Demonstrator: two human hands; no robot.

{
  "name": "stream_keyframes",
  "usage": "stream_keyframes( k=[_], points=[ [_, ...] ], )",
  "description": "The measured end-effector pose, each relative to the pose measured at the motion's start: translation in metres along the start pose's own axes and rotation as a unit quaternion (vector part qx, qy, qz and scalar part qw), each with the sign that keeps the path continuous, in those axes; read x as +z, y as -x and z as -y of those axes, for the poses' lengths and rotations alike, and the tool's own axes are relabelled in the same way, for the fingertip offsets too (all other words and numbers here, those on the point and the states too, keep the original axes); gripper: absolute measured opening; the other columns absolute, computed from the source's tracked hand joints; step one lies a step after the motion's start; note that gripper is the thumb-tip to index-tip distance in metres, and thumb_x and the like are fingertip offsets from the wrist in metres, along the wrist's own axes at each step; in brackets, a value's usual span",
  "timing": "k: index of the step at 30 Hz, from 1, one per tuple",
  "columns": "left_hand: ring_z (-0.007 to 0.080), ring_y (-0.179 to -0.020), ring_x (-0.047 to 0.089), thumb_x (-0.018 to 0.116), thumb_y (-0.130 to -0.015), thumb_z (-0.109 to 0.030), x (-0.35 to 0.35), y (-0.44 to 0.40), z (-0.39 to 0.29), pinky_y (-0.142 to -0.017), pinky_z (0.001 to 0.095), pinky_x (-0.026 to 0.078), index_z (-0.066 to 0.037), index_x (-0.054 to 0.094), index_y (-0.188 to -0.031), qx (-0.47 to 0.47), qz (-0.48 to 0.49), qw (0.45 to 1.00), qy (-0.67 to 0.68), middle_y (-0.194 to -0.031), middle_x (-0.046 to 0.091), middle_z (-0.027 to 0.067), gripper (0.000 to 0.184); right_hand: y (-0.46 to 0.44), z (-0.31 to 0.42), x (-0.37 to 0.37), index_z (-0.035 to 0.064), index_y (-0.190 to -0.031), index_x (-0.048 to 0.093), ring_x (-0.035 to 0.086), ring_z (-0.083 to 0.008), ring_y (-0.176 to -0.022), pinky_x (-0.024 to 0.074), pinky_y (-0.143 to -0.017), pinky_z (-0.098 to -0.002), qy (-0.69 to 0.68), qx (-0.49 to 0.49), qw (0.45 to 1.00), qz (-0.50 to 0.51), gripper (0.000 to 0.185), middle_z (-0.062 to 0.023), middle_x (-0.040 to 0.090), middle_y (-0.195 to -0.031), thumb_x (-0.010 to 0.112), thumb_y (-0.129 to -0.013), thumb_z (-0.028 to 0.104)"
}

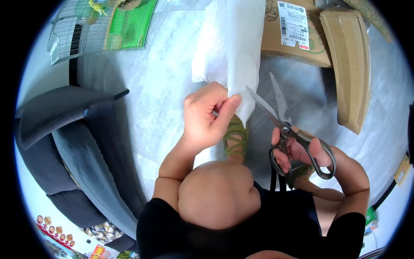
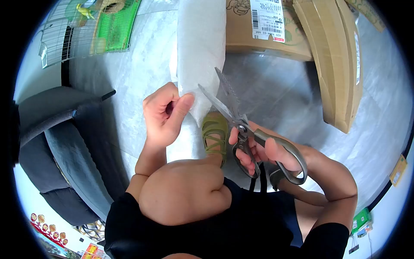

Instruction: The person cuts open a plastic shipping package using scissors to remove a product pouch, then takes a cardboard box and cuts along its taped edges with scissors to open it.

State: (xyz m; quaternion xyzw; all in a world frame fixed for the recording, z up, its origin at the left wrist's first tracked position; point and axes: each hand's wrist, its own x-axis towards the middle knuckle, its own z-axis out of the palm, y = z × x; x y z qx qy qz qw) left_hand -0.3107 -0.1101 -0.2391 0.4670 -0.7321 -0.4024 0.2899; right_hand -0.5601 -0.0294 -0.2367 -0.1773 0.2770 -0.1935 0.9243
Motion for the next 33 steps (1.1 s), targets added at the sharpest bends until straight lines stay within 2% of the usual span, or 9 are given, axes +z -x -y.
stream_keyframes(
  k=[7, 11, 12, 16, 19, 23, 28, 31, 33],
  points=[
    [0.0249, -0.049, 0.044, 0.068, -0.081, -0.003, 0.0, -0.003, -0.004, -0.045, 0.0332, 0.034, -0.002, 0.053, -0.068, 0.072, 0.016, 0.995, -0.066, -0.061, 0.047, 0.0094, 0.02, -0.008, 0.016, -0.004, 0.0086, -0.122, 0.041, 0.048, -0.0132, -0.071, 0.0425, -0.066, -0.0268, 0.011, 0.03, 0.999, 0.022, 0.096, -0.0025, 0.047, -0.079, 0.048, -0.068, 0.088],
    [0.0257, -0.049, 0.043, 0.067, -0.082, -0.004, 0.007, 0.004, 0.002, -0.046, 0.0335, 0.034, -0.002, 0.053, -0.068, 0.078, 0.027, 0.996, -0.025, -0.061, 0.046, 0.0094, 0.02, -0.029, 0.019, -0.001, 0.0093, -0.121, 0.04, 0.048, -0.0133, -0.07, 0.0413, -0.065, -0.0267, -0.001, -0.133, 0.984, -0.116, 0.094, -0.0017, 0.047, -0.077, 0.048, -0.07, 0.087],
    [0.0254, -0.05, 0.043, 0.067, -0.082, -0.004, 0.006, 0.005, 0.003, -0.046, 0.0334, 0.034, -0.001, 0.052, -0.068, 0.067, 0.022, 0.997, -0.015, -0.061, 0.046, 0.0091, 0.021, -0.029, 0.024, -0.002, 0.0095, -0.12, 0.041, 0.05, -0.0138, -0.072, 0.0424, -0.067, -0.0272, -0.029, -0.135, 0.984, -0.109, 0.093, -0.0014, 0.048, -0.078, 0.048, -0.07, 0.087],
    [0.0223, -0.051, 0.043, 0.065, -0.086, -0.006, -0.002, 0.006, 0.003, -0.047, 0.0329, 0.034, -0.001, 0.053, -0.071, 0.019, 0.008, 1.0, 0.011, -0.063, 0.046, 0.0091, 0.02, -0.02, 0.028, 0.001, 0.01, -0.119, 0.041, 0.051, -0.014, -0.075, 0.0444, -0.071, -0.0294, 0.006, -0.053, 0.998, -0.039, 0.097, -0.0014, 0.049, -0.082, 0.05, -0.064, 0.09],
    [0.0229, -0.051, 0.043, 0.064, -0.086, -0.006, -0.006, 0.004, 0.002, -0.047, 0.0331, 0.034, -0.001, 0.053, -0.074, 0.003, 0.014, 1.0, 0.019, -0.065, 0.046, 0.0099, 0.017, -0.012, 0.01, -0.004, 0.0093, -0.125, 0.04, 0.051, -0.0122, -0.079, 0.0446, -0.073, -0.0295, 0.022, -0.028, 0.998, 0.044, 0.094, -0.001, 0.05, -0.088, 0.044, -0.073, 0.088],
    [0.0266, -0.051, 0.043, 0.061, -0.085, -0.003, -0.01, 0.006, 0.002, -0.048, 0.0351, 0.035, 0.0, 0.052, -0.076, 0.027, 0.03, 0.998, -0.038, -0.065, 0.046, 0.011, 0.014, -0.009, 0.007, 0.0, 0.0082, -0.127, 0.039, 0.049, -0.0139, -0.081, 0.0431, -0.077, -0.0285, 0.014, 0.034, 0.998, 0.055, 0.099, -0.0021, 0.048, -0.09, 0.046, -0.07, 0.089],
    [0.0306, -0.052, 0.044, 0.062, -0.081, -0.001, -0.012, 0.001, -0.003, -0.048, 0.038, 0.036, 0.0, 0.051, -0.073, 0.072, 0.05, 0.993, -0.074, -0.065, 0.045, 0.0122, 0.014, -0.02, 0.005, -0.002, 0.0082, -0.128, 0.04, 0.047, -0.0133, -0.082, 0.041, -0.078, -0.0279, -0.009, -0.022, 0.998, 0.057, 0.09, -0.0016, 0.048, -0.091, 0.045, -0.078, 0.083],
    [0.0295, -0.051, 0.044, 0.062, -0.081, -0.001, -0.004, 0.004, -0.001, -0.048, 0.037, 0.036, 0.0, 0.05, -0.071, 0.081, 0.073, 0.992, -0.059, -0.064, 0.046, 0.012, 0.015, -0.033, 0.02, -0.002, 0.0102, -0.124, 0.039, 0.047, -0.0144, -0.078, 0.0409, -0.073, -0.0286, -0.015, -0.035, 0.999, -0.013, 0.098, -0.002, 0.046, -0.088, 0.049, -0.067, 0.089],
    [0.027, -0.051, 0.044, 0.062, -0.081, 0.0, -0.002, 0.006, -0.001, -0.048, 0.0355, 0.036, 0.0, 0.05, -0.07, 0.06, 0.06, 0.996, -0.033, -0.063, 0.046, 0.0113, 0.017, -0.033, 0.024, 0.0, 0.0095, -0.124, 0.039, 0.047, -0.0143, -0.077, 0.0411, -0.073, -0.0284, -0.004, -0.039, 0.999, -0.009, 0.099, -0.0022, 0.046, -0.087, 0.048, -0.067, 0.09]
  ],
)
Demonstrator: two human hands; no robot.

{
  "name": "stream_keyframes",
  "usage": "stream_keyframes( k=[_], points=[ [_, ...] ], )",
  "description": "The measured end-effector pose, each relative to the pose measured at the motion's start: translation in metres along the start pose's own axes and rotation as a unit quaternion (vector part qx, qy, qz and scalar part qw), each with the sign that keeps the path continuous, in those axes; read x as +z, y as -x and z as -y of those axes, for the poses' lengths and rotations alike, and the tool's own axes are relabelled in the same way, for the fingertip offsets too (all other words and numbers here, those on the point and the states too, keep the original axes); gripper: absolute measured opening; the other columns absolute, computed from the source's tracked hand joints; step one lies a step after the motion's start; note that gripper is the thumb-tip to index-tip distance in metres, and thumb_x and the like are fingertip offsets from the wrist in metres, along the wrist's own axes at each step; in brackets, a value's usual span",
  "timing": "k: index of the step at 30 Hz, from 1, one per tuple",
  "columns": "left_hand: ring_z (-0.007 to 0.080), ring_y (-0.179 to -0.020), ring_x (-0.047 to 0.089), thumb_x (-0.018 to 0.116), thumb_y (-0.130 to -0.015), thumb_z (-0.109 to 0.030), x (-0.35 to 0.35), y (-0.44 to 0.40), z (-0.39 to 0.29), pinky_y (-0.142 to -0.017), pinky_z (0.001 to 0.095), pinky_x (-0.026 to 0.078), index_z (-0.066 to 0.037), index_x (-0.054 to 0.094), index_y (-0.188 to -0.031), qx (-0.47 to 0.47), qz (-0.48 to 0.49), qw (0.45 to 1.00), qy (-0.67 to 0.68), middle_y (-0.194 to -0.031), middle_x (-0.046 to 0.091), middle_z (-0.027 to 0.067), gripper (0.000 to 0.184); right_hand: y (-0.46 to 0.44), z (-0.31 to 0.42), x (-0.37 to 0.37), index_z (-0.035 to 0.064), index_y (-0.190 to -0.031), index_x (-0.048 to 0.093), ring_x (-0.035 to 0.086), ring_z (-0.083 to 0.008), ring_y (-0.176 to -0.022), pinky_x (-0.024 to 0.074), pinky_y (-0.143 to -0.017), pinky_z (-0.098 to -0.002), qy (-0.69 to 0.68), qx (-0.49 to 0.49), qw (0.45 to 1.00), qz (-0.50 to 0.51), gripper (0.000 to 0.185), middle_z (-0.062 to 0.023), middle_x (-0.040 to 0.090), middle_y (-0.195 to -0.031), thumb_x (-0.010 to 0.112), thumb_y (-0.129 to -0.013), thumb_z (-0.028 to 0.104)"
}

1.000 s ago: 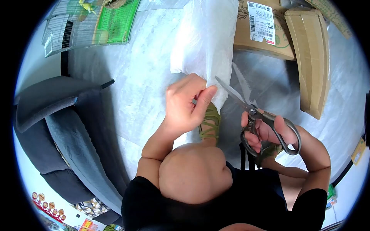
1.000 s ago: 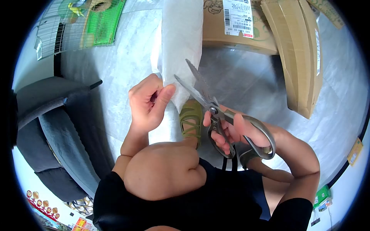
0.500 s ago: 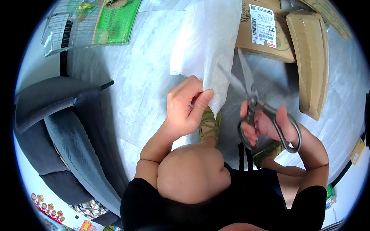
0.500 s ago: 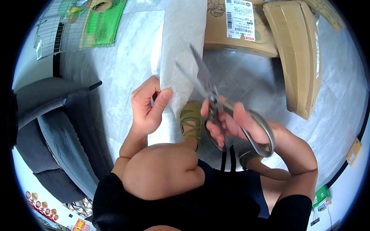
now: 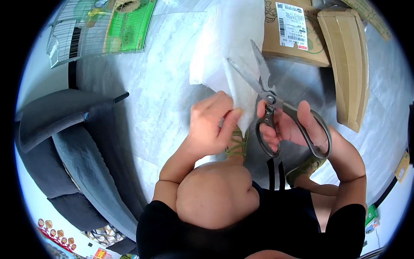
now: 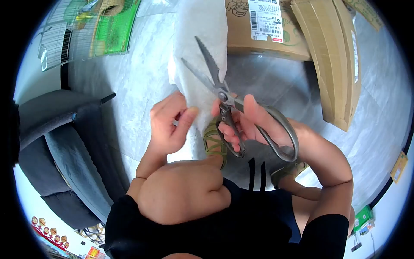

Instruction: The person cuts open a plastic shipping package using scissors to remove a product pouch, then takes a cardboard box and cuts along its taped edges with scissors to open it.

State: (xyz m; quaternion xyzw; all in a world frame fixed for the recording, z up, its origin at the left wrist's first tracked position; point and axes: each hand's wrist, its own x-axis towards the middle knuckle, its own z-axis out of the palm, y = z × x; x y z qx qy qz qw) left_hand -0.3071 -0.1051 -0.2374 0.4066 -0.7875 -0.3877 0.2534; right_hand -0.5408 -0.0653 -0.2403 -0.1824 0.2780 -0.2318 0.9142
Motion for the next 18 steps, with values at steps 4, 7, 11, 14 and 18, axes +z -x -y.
stream_keyframes(
  k=[4, 7, 11, 14, 18],
  points=[
    [0.0186, -0.049, 0.04, 0.061, -0.082, 0.0, 0.0, 0.007, 0.006, -0.046, 0.0313, 0.033, 0.0, 0.047, -0.066, -0.078, -0.07, 0.992, 0.063, -0.059, 0.044, 0.0085, 0.021, 0.011, -0.002, -0.004, 0.0087, -0.127, 0.04, 0.047, -0.0136, -0.08, 0.0411, -0.076, -0.0275, 0.039, 0.011, 0.999, 0.023, 0.096, -0.0019, 0.048, -0.09, 0.048, -0.072, 0.087],
    [0.0179, -0.047, 0.039, 0.061, -0.081, 0.0, 0.003, 0.008, 0.007, -0.045, 0.031, 0.032, -0.001, 0.046, -0.066, -0.081, -0.09, 0.991, 0.055, -0.058, 0.043, 0.0081, 0.022, 0.023, -0.004, -0.013, 0.0079, -0.128, 0.041, 0.048, -0.0133, -0.081, 0.0414, -0.076, -0.0269, 0.08, 0.045, 0.995, 0.042, 0.098, -0.0018, 0.049, -0.091, 0.048, -0.071, 0.088],
    [0.0196, -0.046, 0.039, 0.061, -0.08, 0.0, 0.002, 0.003, -0.002, -0.043, 0.0323, 0.032, -0.001, 0.046, -0.065, -0.057, -0.083, 0.995, -0.003, -0.058, 0.043, 0.0081, 0.022, 0.031, 0.006, -0.007, 0.0073, -0.126, 0.041, 0.047, -0.0125, -0.078, 0.0418, -0.073, -0.0258, 0.078, 0.083, 0.992, 0.057, 0.099, -0.0015, 0.048, -0.088, 0.048, -0.07, 0.088],
    [0.0227, -0.045, 0.041, 0.062, -0.077, 0.0, 0.002, 0.001, -0.001, -0.043, 0.0343, 0.032, -0.002, 0.047, -0.064, -0.02, -0.068, 0.997, -0.04, -0.058, 0.043, 0.0086, 0.02, 0.029, 0.006, -0.005, 0.0046, -0.124, 0.041, 0.046, -0.0138, -0.077, 0.0386, -0.073, -0.0258, 0.053, 0.103, 0.992, 0.046, 0.101, -0.0041, 0.049, -0.087, 0.053, -0.067, 0.088],
    [0.0261, -0.046, 0.042, 0.064, -0.072, -0.001, 0.006, 0.002, 0.001, -0.043, 0.0364, 0.033, -0.003, 0.047, -0.064, 0.014, -0.069, 0.993, -0.091, -0.059, 0.043, 0.0093, 0.018, 0.021, 0.005, -0.01, 0.0064, -0.123, 0.042, 0.047, -0.0127, -0.077, 0.0396, -0.071, -0.0243, 0.097, 0.096, 0.99, 0.039, 0.098, -0.0027, 0.048, -0.086, 0.056, -0.067, 0.086]
  ],
)
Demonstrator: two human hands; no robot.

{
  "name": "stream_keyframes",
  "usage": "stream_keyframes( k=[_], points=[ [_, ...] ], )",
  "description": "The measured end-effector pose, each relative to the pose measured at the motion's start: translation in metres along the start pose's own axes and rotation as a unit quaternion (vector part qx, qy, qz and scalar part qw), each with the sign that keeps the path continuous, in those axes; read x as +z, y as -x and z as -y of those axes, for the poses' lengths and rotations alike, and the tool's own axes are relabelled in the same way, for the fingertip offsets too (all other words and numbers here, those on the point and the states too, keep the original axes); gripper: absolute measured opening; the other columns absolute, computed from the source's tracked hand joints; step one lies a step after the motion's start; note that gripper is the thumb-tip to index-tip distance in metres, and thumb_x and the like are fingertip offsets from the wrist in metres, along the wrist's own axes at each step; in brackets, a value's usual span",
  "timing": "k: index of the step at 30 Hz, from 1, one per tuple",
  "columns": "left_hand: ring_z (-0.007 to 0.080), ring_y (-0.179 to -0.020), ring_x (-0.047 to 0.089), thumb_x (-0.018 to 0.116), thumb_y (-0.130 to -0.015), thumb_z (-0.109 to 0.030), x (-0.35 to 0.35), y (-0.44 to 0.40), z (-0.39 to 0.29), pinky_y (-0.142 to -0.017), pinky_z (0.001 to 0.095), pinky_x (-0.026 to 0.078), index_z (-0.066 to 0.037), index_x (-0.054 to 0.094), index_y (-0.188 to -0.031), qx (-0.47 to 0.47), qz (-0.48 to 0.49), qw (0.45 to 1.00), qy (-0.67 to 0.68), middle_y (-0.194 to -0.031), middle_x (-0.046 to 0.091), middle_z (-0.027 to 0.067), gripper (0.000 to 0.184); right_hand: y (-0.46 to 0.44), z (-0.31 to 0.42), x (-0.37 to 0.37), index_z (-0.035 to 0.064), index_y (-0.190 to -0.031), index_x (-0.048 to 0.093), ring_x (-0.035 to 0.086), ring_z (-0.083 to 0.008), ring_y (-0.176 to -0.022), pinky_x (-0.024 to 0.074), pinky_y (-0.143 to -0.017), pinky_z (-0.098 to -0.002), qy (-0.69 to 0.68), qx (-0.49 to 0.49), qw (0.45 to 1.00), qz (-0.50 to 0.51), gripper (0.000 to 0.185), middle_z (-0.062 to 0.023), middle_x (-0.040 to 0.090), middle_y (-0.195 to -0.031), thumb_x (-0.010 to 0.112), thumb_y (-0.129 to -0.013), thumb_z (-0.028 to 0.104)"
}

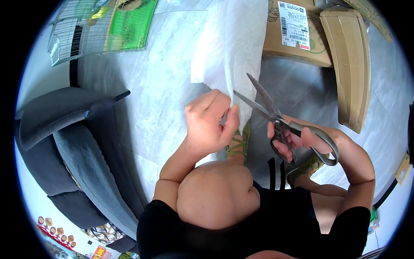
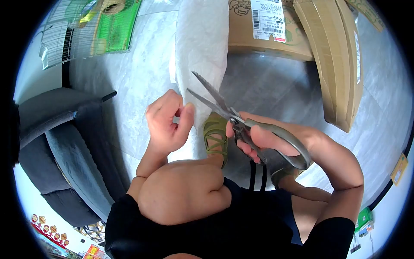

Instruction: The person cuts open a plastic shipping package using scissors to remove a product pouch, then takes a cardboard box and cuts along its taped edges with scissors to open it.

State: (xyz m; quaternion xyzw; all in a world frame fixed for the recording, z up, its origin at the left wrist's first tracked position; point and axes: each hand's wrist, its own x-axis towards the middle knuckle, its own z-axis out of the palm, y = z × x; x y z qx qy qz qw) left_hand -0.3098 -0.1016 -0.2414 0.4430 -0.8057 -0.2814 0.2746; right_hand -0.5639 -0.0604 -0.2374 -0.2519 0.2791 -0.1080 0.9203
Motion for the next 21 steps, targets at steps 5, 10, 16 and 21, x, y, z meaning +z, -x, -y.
stream_keyframes(
  k=[5, 10, 16, 21],
  points=[
    [0.0261, -0.05, 0.045, 0.065, -0.072, -0.002, 0.005, -0.002, -0.002, -0.046, 0.0353, 0.036, -0.002, 0.05, -0.066, 0.015, 0.039, 0.999, 0.007, -0.062, 0.045, 0.0093, 0.016, -0.003, 0.009, -0.005, 0.0062, -0.122, 0.045, 0.047, -0.0124, -0.075, 0.0435, -0.069, -0.0281, 0.144, -0.089, 0.984, -0.047, 0.071, -0.0036, 0.049, -0.083, 0.05, -0.088, 0.069],
    [0.0201, -0.066, 0.053, 0.065, -0.073, 0.002, 0.012, 0.004, 0.006, -0.058, 0.0277, 0.042, -0.001, 0.051, -0.067, -0.059, -0.058, 0.988, 0.134, -0.078, 0.055, 0.0108, 0.015, 0.008, 0.037, -0.002, 0.0059, -0.122, 0.046, 0.053, -0.0221, -0.077, 0.0442, -0.071, -0.0363, 0.317, -0.022, 0.939, -0.127, 0.067, -0.0092, 0.052, -0.082, 0.062, -0.086, 0.06],
    [0.0119, -0.082, 0.056, 0.065, -0.08, 0.009, 0.017, 0.013, 0.012, -0.074, 0.0249, 0.045, -0.001, 0.054, -0.066, -0.192, -0.125, 0.906, 0.356, -0.094, 0.063, 0.009, 0.021, 0.017, 0.046, -0.006, 0.0111, -0.119, 0.053, 0.054, -0.0289, -0.09, 0.04, -0.073, -0.0402, 0.767, -0.126, 0.488, -0.398, 0.064, -0.0106, 0.05, -0.091, 0.082, -0.069, 0.038],
    [0.0109, -0.082, 0.056, 0.071, -0.074, 0.013, 0.018, 0.013, 0.011, -0.076, 0.0251, 0.045, -0.005, 0.048, -0.077, -0.158, -0.158, 0.914, 0.339, -0.091, 0.061, 0.0086, 0.03, 0.02, 0.091, 0.003, 0.0097, -0.115, 0.058, 0.052, -0.0274, -0.093, 0.0426, -0.079, -0.0375, 0.874, -0.199, 0.239, -0.374, 0.059, -0.0094, 0.048, -0.094, 0.079, -0.065, 0.033]
  ],
)
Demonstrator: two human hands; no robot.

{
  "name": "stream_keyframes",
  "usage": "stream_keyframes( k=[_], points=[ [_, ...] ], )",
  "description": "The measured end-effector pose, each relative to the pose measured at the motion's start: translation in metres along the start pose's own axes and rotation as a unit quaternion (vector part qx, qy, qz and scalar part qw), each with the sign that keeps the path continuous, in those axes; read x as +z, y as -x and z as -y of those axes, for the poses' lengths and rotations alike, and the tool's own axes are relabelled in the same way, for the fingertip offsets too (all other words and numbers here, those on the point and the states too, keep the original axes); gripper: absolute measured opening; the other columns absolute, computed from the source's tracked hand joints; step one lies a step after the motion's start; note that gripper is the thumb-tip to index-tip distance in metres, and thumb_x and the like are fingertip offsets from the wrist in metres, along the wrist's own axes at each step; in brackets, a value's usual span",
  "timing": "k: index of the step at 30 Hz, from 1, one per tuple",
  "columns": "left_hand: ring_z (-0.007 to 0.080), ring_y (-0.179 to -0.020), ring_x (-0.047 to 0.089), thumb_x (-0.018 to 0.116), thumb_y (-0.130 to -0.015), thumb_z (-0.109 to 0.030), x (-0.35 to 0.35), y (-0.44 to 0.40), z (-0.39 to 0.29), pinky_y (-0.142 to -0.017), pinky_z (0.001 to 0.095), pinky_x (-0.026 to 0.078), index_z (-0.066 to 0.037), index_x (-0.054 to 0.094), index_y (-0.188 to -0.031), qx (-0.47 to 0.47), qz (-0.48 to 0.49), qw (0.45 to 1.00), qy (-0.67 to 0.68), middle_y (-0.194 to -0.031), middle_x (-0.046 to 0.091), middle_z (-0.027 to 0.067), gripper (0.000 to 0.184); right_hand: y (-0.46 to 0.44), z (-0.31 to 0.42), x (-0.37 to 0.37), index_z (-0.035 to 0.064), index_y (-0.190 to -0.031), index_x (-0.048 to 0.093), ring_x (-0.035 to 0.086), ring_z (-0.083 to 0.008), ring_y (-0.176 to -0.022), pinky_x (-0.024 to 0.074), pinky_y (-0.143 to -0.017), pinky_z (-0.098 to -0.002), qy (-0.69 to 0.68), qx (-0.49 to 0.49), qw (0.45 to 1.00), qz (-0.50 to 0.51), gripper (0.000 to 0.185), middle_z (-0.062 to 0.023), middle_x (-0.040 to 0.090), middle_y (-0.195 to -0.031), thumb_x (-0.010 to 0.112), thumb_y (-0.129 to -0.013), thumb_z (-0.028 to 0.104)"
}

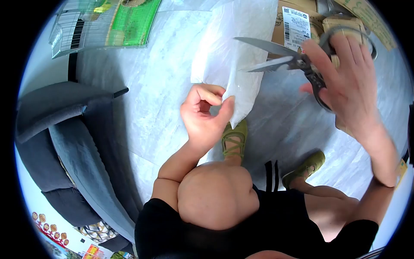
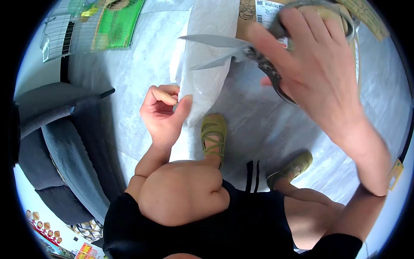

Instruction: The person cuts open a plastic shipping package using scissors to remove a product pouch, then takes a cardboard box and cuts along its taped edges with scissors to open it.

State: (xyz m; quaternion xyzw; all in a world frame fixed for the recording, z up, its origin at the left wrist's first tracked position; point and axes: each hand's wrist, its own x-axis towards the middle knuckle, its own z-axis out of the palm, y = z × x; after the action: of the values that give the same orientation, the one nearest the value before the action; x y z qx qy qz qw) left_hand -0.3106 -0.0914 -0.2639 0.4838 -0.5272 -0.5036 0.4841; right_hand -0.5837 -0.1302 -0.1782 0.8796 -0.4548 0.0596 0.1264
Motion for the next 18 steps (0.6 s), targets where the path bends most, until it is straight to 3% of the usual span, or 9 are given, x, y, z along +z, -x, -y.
stream_keyframes(
  k=[5, 9, 13, 16, 18],
  points=[
    [0.0107, -0.078, 0.057, 0.071, -0.073, 0.014, 0.007, -0.001, -0.004, -0.075, 0.0257, 0.048, -0.006, 0.044, -0.09, 0.057, -0.014, 0.998, -0.027, -0.085, 0.059, 0.0068, 0.038, -0.045, 0.0, -0.014, 0.0121, -0.11, 0.06, 0.055, -0.0196, -0.087, 0.0441, -0.076, -0.0305, 0.16, -0.161, 0.972, -0.056, 0.05, -0.0049, 0.051, -0.087, 0.077, -0.067, 0.032],
    [0.0111, -0.079, 0.054, 0.072, -0.071, 0.015, 0.003, 0.0, -0.005, -0.077, 0.0259, 0.047, -0.007, 0.043, -0.094, 0.067, 0.016, 0.995, -0.07, -0.087, 0.057, 0.0069, 0.043, -0.041, -0.001, -0.019, 0.0126, -0.111, 0.06, 0.057, -0.0162, -0.082, 0.0452, -0.072, -0.0278, 0.185, -0.176, 0.967, -0.013, 0.048, -0.0028, 0.053, -0.083, 0.075, -0.069, 0.033],
    [0.0096, -0.075, 0.056, 0.071, -0.072, 0.016, 0.004, 0.0, -0.006, -0.072, 0.0237, 0.048, -0.006, 0.045, -0.095, 0.048, 0.026, 0.995, -0.081, -0.083, 0.057, 0.0044, 0.041, -0.028, 0.005, -0.023, 0.0122, -0.11, 0.06, 0.059, -0.0145, -0.076, 0.0462, -0.064, -0.0274, 0.147, -0.12, 0.976, 0.103, 0.044, -0.0018, 0.055, -0.078, 0.072, -0.076, 0.037],
    [0.0077, -0.073, 0.056, 0.069, -0.073, 0.016, 0.008, 0.006, 0.002, -0.07, 0.0225, 0.048, -0.003, 0.048, -0.103, 0.032, 0.093, 0.993, -0.058, -0.08, 0.057, 0.0021, 0.041, -0.031, -0.008, -0.014, 0.0125, -0.113, 0.059, 0.06, -0.0171, -0.067, 0.046, -0.058, -0.0308, 0.092, -0.036, 0.994, 0.055, 0.047, -0.0047, 0.053, -0.073, 0.07, -0.078, 0.043],
    [0.0068, -0.069, 0.055, 0.07, -0.073, 0.012, 0.009, 0.001, 0.001, -0.065, 0.0214, 0.047, -0.001, 0.051, -0.109, -0.009, 0.062, 0.998, -0.018, -0.08, 0.057, 0.0012, 0.042, -0.031, -0.021, -0.01, 0.0127, -0.115, 0.057, 0.057, -0.0158, -0.062, 0.045, -0.057, -0.0309, -0.005, 0.009, 0.999, 0.04, 0.049, -0.0051, 0.05, -0.07, 0.07, -0.08, 0.045]
  ],
)
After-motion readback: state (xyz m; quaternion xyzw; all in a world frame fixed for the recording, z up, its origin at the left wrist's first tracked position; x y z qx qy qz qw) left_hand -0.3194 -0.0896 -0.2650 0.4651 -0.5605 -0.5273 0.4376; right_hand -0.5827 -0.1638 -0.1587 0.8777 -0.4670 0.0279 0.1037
